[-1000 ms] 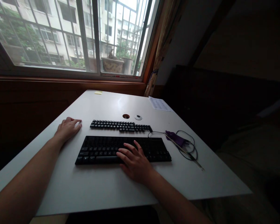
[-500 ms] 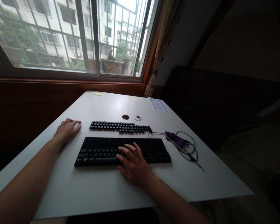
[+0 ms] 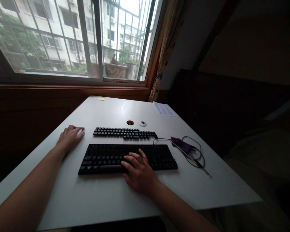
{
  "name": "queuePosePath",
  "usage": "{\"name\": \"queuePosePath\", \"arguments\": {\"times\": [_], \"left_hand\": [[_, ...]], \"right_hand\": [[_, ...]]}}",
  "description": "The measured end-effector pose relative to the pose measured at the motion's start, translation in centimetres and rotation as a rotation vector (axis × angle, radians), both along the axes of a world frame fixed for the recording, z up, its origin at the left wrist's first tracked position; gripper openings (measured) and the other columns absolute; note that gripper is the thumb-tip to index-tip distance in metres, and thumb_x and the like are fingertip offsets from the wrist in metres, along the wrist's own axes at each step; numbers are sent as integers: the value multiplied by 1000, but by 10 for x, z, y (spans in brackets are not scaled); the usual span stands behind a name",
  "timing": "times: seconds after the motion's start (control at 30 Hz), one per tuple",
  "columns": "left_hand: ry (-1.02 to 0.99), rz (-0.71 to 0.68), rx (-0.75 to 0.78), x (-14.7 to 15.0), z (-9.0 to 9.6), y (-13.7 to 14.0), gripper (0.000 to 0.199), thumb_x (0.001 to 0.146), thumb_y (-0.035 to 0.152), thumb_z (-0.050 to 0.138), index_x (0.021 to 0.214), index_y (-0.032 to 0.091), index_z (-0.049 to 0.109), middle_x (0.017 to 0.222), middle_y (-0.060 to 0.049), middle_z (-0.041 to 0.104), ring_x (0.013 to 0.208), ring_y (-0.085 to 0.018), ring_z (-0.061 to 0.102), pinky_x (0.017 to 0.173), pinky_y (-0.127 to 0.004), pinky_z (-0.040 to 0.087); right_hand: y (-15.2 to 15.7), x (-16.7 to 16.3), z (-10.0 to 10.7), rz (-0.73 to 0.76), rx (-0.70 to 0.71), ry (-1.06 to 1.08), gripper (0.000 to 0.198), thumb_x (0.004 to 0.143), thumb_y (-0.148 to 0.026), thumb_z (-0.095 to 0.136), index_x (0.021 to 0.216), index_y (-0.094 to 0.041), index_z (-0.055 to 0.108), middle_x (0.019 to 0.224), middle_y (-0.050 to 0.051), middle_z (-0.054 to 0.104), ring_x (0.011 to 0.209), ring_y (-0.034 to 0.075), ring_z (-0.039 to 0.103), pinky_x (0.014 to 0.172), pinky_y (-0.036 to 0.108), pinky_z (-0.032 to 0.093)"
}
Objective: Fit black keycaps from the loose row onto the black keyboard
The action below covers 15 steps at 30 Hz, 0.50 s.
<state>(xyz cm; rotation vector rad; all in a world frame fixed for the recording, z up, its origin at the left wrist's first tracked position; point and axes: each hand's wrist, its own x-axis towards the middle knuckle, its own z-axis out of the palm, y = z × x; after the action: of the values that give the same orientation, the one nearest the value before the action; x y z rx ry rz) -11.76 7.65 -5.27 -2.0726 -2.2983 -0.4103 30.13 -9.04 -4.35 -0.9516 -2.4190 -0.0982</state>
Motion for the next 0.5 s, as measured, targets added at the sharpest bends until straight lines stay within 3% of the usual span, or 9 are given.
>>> {"name": "queuePosePath", "arguments": {"times": [0.5], "left_hand": [[5,51,9,16,5,-3,61,100,50,31,141,17,63,149,-22,54,136,-44,50,109,-59,45]], "right_hand": [[2,-2,0,14,-5,62,48,92,-26,69,140,-25,62,137,8,71,139,29,56,131,61,21]]}}
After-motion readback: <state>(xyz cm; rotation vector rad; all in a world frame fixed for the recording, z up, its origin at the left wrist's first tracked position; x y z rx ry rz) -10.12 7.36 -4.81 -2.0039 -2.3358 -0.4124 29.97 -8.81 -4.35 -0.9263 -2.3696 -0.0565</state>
